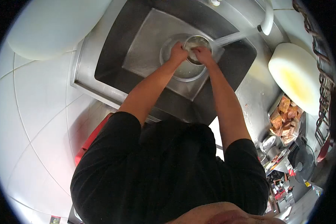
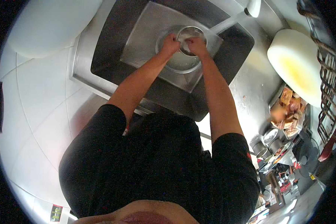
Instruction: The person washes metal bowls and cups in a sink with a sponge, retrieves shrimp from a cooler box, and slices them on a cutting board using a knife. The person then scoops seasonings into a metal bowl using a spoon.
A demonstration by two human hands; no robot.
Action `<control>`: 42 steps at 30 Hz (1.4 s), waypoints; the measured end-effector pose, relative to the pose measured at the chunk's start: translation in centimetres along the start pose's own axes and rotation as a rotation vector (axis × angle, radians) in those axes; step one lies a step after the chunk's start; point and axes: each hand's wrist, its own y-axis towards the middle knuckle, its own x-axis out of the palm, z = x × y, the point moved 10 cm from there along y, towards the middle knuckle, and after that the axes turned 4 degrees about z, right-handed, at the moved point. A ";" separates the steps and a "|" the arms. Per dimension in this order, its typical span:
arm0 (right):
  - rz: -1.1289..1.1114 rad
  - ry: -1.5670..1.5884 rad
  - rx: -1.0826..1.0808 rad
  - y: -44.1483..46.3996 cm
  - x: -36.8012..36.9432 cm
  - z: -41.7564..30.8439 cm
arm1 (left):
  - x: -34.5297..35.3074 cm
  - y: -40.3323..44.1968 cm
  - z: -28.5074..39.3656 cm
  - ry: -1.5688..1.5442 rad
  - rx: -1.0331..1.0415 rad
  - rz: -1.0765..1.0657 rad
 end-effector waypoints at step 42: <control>0.562 -0.306 -0.761 22.8 -17.4 -39.3 | -10.7 -4.4 1.0 0.375 0.238 0.106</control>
